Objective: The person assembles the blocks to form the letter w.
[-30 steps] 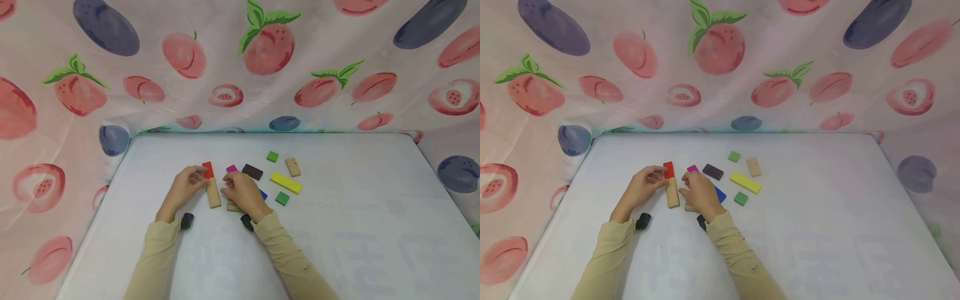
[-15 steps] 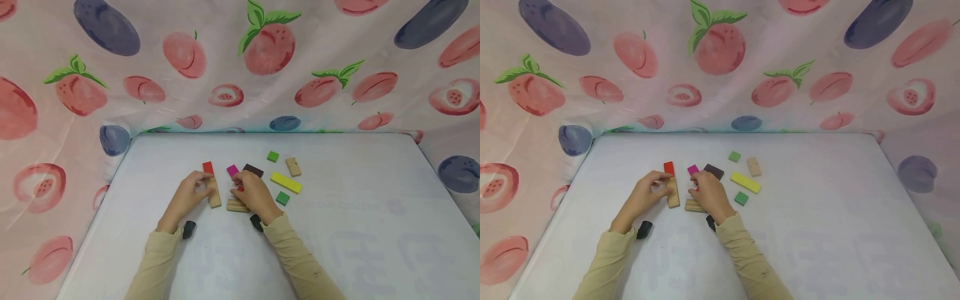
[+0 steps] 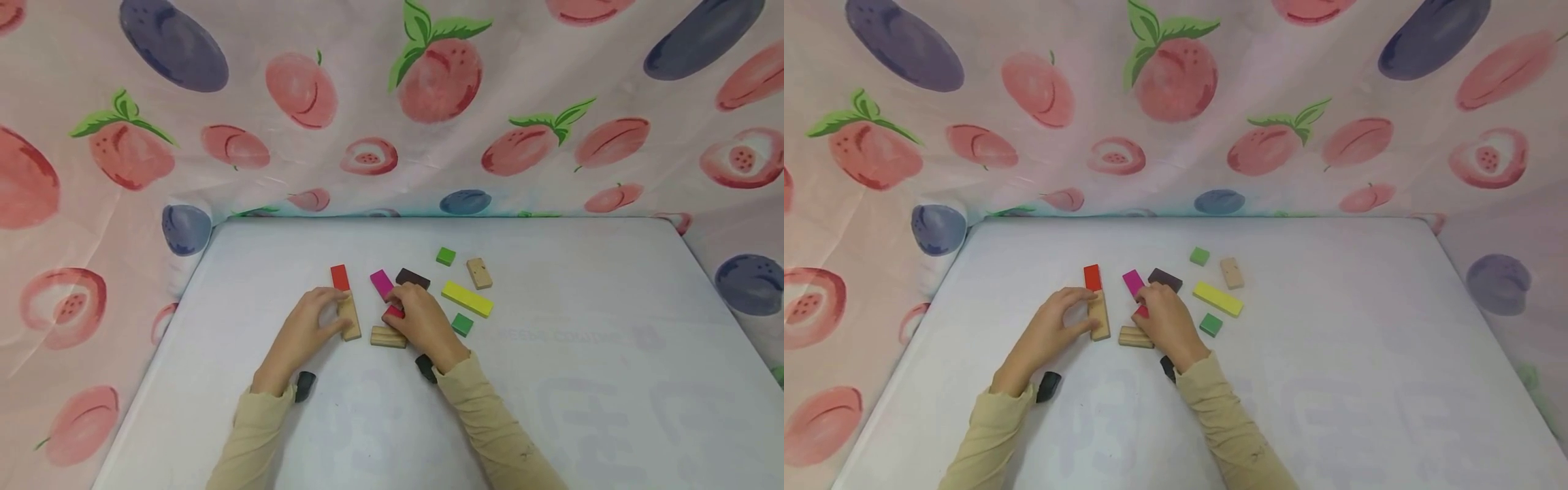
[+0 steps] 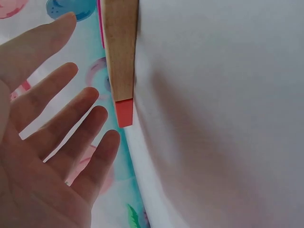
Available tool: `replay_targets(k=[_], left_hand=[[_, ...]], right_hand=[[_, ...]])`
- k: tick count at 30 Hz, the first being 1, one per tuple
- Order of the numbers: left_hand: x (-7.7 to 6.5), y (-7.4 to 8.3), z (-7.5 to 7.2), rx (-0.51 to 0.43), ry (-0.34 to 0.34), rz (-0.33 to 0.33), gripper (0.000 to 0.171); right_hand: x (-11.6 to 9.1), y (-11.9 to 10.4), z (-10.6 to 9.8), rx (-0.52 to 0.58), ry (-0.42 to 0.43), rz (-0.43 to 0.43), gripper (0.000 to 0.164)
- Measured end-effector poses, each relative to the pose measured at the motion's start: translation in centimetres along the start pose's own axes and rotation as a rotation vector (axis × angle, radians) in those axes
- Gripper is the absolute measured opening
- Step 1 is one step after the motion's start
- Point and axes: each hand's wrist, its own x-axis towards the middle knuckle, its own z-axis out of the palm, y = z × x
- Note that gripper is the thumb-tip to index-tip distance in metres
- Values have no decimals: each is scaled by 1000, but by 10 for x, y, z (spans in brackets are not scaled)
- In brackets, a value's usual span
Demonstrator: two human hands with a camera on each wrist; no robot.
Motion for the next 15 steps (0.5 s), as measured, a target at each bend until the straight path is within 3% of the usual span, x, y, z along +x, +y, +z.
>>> replay_targets(k=[7, 15], left_hand=[[-3, -1, 6, 30, -23, -38, 53], [-5, 0, 6, 41, -24, -36, 54]], right_hand=[[-3, 5, -3, -17, -23, 12, 30], [-4, 10, -3, -56, -22, 8, 26]])
